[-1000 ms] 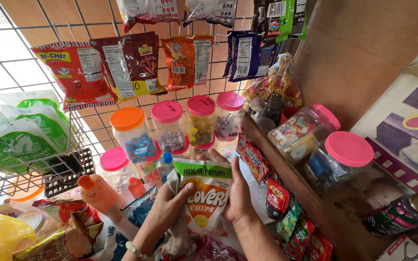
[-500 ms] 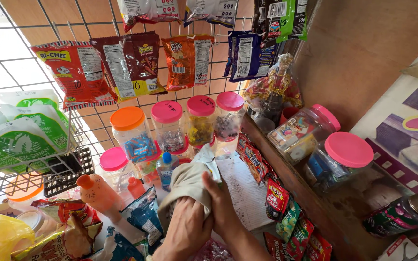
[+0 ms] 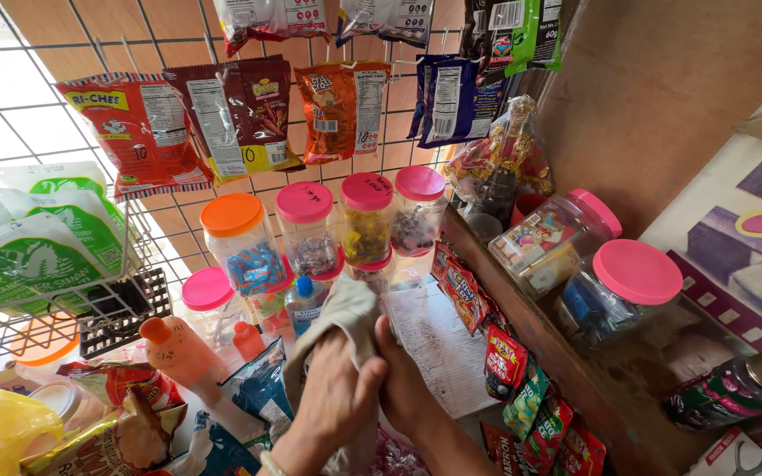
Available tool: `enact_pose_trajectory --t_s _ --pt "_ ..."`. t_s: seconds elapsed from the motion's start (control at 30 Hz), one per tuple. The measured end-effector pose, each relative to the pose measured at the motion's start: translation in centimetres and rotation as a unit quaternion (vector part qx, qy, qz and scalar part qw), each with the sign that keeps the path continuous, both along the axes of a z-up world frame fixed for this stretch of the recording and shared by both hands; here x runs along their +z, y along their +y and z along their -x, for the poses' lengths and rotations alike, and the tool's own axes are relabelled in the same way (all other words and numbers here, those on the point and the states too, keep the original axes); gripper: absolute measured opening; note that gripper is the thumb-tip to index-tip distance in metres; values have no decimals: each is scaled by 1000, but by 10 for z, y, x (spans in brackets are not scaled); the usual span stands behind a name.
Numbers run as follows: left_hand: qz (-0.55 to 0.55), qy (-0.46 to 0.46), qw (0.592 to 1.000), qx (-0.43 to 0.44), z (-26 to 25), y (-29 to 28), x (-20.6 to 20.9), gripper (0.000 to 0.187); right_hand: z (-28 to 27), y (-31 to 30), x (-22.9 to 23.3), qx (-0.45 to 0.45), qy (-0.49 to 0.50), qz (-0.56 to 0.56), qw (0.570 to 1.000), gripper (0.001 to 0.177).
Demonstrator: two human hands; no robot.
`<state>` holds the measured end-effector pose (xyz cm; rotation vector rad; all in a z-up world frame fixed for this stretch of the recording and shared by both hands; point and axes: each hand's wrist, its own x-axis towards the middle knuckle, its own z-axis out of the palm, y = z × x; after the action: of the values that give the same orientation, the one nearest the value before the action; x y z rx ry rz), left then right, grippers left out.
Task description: The person wipes several snack packs with a cloth and places them on a wall-mounted wire rack. The person handles multiple snack bags one at a time, wiping each with a cloth before hanging them on the rack.
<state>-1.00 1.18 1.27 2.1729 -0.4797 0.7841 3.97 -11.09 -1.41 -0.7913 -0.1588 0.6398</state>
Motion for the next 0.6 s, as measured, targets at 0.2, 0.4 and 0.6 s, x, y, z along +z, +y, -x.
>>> enact_pose_trajectory --t_s 0.2,0.4,0.6 --pt "11 14 999 47 -1 -5 2 61 0 0 15 0 -27 -26 999 72" --pt "187 96 969 129 -19 7 -10 56 -1 -4 28 -174 -16 -71 982 62" --pt "267 191 925 191 -15 22 -61 59 -8 -12 51 -189 2 -130 973 61"
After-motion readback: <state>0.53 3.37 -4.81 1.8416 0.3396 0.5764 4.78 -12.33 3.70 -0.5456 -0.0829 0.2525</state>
